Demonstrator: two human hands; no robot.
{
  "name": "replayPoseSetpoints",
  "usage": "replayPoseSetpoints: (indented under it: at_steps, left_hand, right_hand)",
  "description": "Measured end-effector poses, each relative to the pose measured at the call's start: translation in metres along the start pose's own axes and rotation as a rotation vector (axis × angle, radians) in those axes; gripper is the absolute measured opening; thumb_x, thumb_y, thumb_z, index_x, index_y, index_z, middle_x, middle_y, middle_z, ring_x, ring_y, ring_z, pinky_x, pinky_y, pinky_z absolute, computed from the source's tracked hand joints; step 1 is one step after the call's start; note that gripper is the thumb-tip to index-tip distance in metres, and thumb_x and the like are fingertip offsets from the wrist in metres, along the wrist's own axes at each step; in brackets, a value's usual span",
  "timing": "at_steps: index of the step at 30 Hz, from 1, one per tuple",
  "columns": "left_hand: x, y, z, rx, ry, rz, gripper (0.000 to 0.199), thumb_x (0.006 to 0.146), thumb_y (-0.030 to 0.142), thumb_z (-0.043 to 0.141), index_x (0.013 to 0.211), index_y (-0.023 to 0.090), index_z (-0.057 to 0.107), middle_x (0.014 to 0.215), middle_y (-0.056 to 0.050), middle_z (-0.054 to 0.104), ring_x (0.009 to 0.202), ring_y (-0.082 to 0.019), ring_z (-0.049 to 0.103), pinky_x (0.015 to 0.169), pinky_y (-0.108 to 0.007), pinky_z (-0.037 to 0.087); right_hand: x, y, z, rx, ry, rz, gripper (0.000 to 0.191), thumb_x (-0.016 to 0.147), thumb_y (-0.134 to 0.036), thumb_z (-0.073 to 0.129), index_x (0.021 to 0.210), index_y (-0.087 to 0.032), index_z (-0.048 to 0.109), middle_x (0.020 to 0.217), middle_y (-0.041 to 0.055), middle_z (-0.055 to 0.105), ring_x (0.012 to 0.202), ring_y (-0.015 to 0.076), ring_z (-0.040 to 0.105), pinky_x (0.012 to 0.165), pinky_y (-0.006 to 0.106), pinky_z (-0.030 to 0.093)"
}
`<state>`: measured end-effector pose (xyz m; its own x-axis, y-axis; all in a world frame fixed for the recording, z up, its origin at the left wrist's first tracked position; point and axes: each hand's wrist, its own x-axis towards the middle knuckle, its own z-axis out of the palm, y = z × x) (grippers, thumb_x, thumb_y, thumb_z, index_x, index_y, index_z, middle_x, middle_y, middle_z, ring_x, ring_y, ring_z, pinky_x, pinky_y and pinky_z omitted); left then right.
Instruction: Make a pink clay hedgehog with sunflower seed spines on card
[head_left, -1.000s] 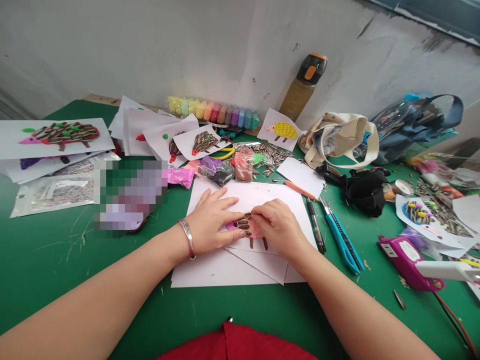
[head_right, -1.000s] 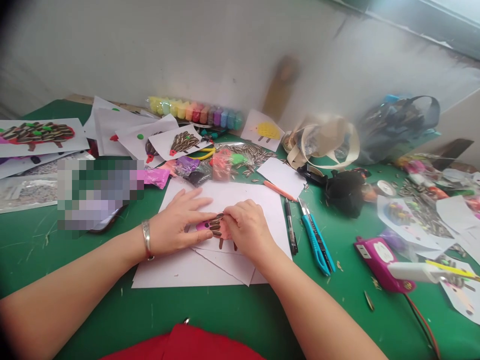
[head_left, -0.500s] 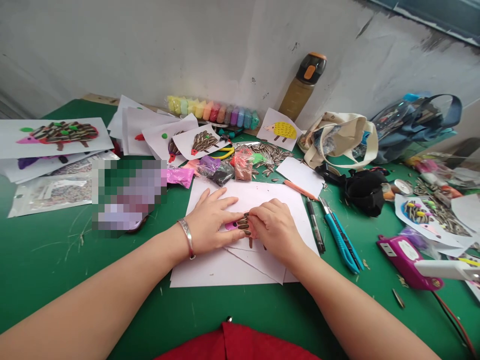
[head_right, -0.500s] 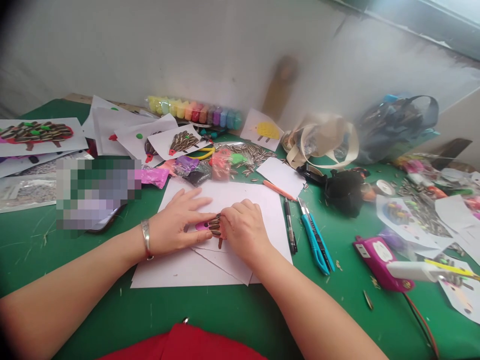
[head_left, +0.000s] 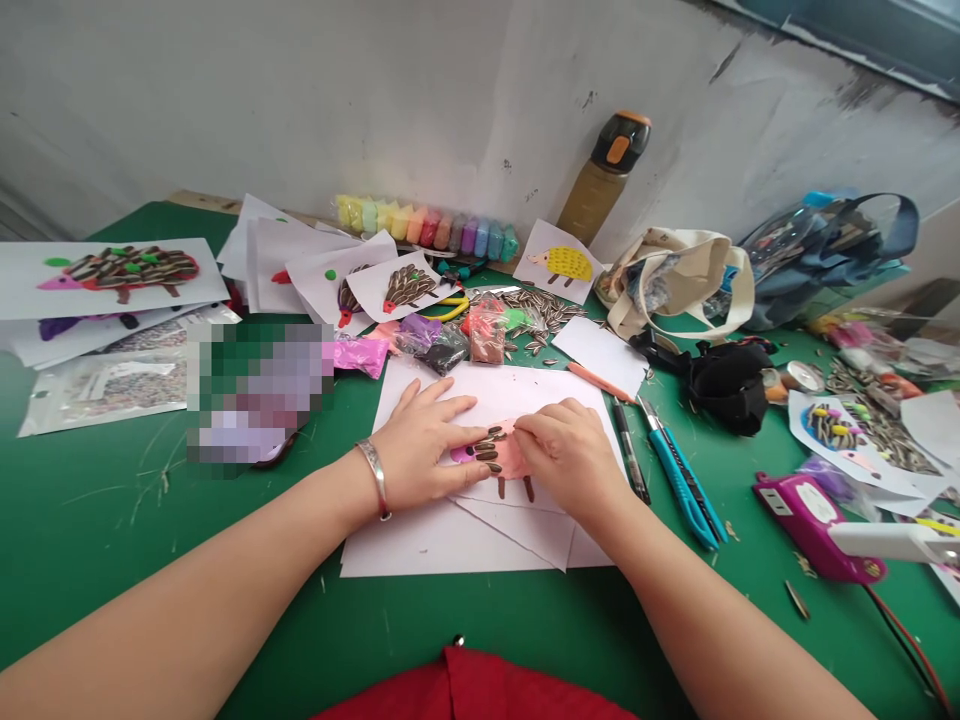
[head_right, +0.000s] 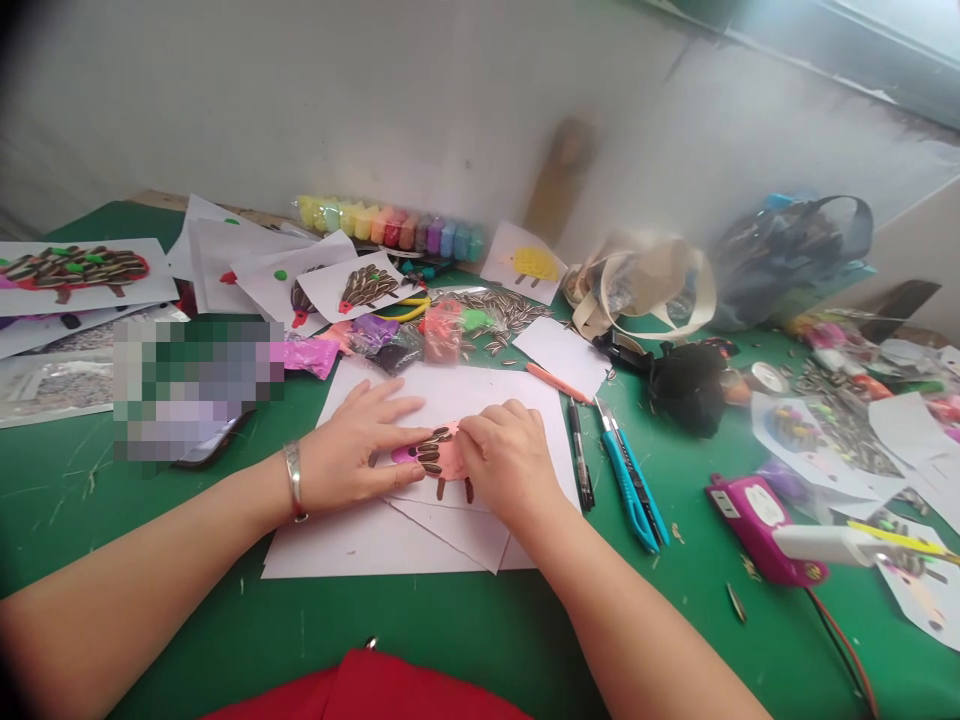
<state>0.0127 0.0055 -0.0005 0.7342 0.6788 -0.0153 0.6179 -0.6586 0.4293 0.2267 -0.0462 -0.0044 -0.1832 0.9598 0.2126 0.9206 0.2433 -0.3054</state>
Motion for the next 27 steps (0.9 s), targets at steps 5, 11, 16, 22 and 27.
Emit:
replayPoseSetpoints:
  at_steps: [5, 11, 16, 22, 27]
  left_hand:
    - [0.000, 0.002, -0.002, -0.001, -0.022, -0.013, 0.044, 0.084, 0.057, 0.055, 0.121, 0.035, 0.065, 0.142, -0.008, 0.051, 0.139, -0.042, 0.027, 0.107, -0.071, 0.016]
    - [0.001, 0.003, -0.003, 0.007, -0.039, -0.022, 0.044, 0.084, 0.057, 0.056, 0.121, 0.035, 0.065, 0.143, -0.009, 0.050, 0.140, -0.042, 0.026, 0.108, -0.071, 0.015]
    - [0.001, 0.003, -0.004, 0.008, -0.039, -0.019, 0.044, 0.083, 0.056, 0.057, 0.121, 0.035, 0.065, 0.142, -0.008, 0.051, 0.140, -0.042, 0.027, 0.107, -0.071, 0.016]
    - [0.000, 0.002, -0.005, 0.005, -0.043, -0.016, 0.046, 0.083, 0.057, 0.057, 0.121, 0.033, 0.065, 0.142, -0.008, 0.050, 0.140, -0.042, 0.026, 0.108, -0.071, 0.016]
    - [0.000, 0.001, -0.007, -0.012, -0.045, -0.002, 0.053, 0.083, 0.058, 0.054, 0.125, 0.028, 0.062, 0.140, -0.009, 0.052, 0.139, -0.042, 0.026, 0.108, -0.071, 0.017]
  right_hand:
    - [0.000, -0.005, 0.004, 0.006, -0.025, -0.019, 0.027, 0.089, -0.020, 0.053, 0.064, -0.022, 0.065, 0.067, 0.0009, 0.059, 0.075, 0.0164, 0.044, 0.067, 0.031, 0.023]
    - [0.001, -0.010, 0.005, 0.010, -0.026, -0.028, 0.027, 0.089, -0.019, 0.054, 0.064, -0.021, 0.064, 0.065, 0.0015, 0.057, 0.074, 0.0165, 0.043, 0.067, 0.031, 0.023]
    - [0.000, -0.012, 0.005, 0.007, -0.030, -0.040, 0.029, 0.088, -0.018, 0.054, 0.062, -0.021, 0.064, 0.065, 0.0020, 0.058, 0.074, 0.0170, 0.044, 0.067, 0.031, 0.023]
    - [0.013, 0.008, -0.006, -0.036, 0.014, 0.022, 0.020, 0.088, -0.020, 0.054, 0.077, -0.022, 0.071, 0.074, 0.0029, 0.066, 0.077, 0.0185, 0.050, 0.071, 0.031, 0.029]
    - [0.049, 0.039, -0.026, -0.275, -0.053, 0.151, 0.026, 0.090, -0.019, 0.047, 0.096, -0.024, 0.072, 0.095, 0.0048, 0.071, 0.088, 0.0219, 0.055, 0.070, 0.032, 0.030]
